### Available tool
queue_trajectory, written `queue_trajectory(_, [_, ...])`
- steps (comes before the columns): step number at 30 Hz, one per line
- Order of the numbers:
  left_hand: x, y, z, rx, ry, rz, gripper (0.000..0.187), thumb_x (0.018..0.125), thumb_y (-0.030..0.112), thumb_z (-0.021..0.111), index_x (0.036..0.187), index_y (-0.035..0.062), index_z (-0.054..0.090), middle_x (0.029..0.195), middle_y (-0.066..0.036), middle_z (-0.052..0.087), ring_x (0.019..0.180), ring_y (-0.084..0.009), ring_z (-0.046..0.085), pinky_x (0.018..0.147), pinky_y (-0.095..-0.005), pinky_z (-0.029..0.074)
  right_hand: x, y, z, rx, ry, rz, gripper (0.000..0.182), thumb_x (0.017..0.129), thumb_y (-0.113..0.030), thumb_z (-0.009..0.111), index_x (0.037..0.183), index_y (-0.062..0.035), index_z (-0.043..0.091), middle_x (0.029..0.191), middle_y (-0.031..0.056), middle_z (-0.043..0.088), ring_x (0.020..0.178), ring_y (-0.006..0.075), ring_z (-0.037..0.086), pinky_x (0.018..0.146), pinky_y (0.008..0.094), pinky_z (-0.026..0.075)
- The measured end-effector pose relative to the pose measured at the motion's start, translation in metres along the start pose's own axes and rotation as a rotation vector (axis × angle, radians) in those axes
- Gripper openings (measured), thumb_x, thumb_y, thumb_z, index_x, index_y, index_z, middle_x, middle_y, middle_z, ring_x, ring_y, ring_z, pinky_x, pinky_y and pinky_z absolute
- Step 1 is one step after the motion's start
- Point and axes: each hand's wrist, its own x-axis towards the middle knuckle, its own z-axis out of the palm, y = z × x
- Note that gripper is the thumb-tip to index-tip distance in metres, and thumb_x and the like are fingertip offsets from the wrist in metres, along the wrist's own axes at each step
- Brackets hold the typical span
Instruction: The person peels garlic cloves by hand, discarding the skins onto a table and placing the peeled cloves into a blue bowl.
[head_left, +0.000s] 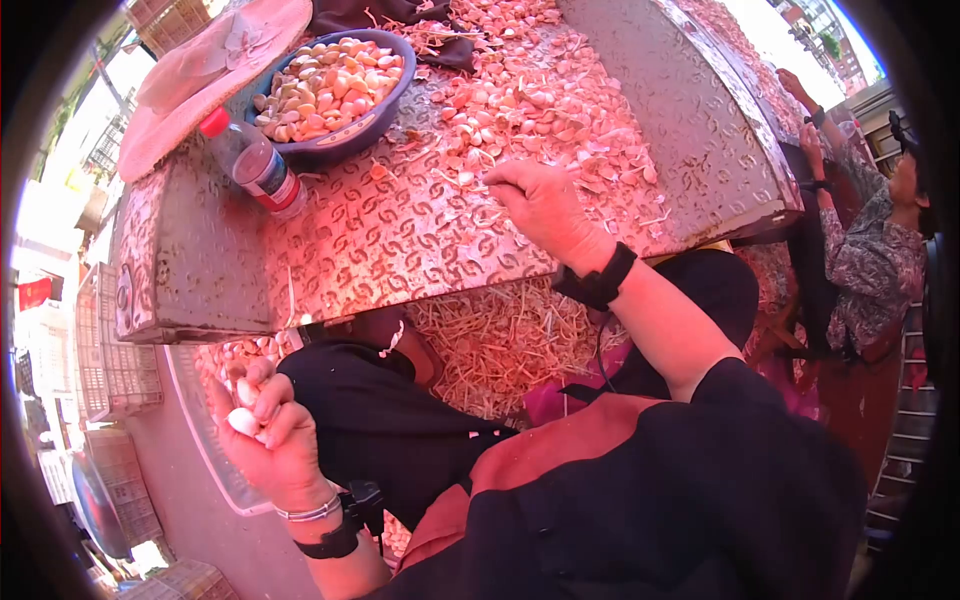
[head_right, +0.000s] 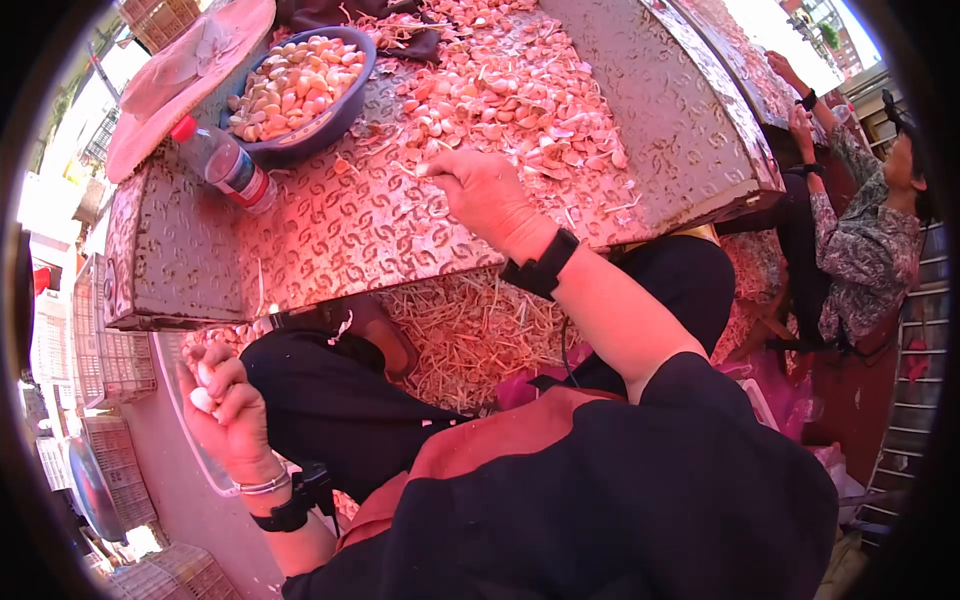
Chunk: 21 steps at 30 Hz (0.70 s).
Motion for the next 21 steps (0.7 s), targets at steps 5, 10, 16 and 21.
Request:
queue_trajectory(5, [-0.015, 0.146, -0.102, 0.181, 0.182, 0.28, 0.034, 0.095, 0.027, 0.04, 0.105, -0.0047, 0.048, 0.088, -0.013, 0.047, 0.066, -0.0153, 0.045, 0.039, -0.0202, 0.036, 0.017, 0.057, 0.007, -0.349, -0.379, 0.11, 0.014, 0.073, -0.012, 0.061, 0.083, -0.005, 0.066, 0.083, 0.0159, 0.063, 0.084, 0.0319, 0.06, 0.075, 0.0408, 0.048])
queue_trajectory(10, [-0.016, 0.166, -0.146, 0.712, 0.896, 0.443, 0.036, 0.093, 0.031, 0.046, 0.106, -0.0027, 0.05, 0.09, -0.015, 0.051, 0.068, -0.0188, 0.049, 0.059, -0.029, 0.045, 0.019, 0.05, 0.007, -0.431, -0.438, 0.02, 0.014, 0.072, -0.007, 0.057, 0.083, -0.0019, 0.064, 0.084, 0.0198, 0.062, 0.084, 0.0348, 0.06, 0.076, 0.0424, 0.048])
queue_trajectory(16, [-0.008, 0.163, -0.126, 1.155, 1.012, 0.222, 0.04, 0.089, 0.031, 0.054, 0.115, 0.0011, 0.052, 0.103, -0.01, 0.06, 0.091, -0.0193, 0.058, 0.078, -0.0323, 0.046, 0.041, 0.054, 0.013, -0.454, -0.343, -0.016, 0.019, 0.069, -0.003, 0.056, 0.086, -0.0033, 0.064, 0.091, 0.0178, 0.062, 0.089, 0.034, 0.059, 0.078, 0.0432, 0.047])
queue_trajectory(21, [0.002, 0.033, 0.02, 1.466, 0.356, 0.533, 0.019, 0.089, 0.014, 0.054, 0.099, -0.001, 0.059, 0.09, -0.01, 0.062, 0.075, -0.0136, 0.059, 0.065, -0.0234, 0.046, 0.065, 0.048, 0.048, -0.478, -0.468, -0.187, 0.018, 0.07, -0.003, 0.056, 0.085, -0.0022, 0.065, 0.088, 0.0169, 0.064, 0.088, 0.0332, 0.061, 0.075, 0.0412, 0.05])
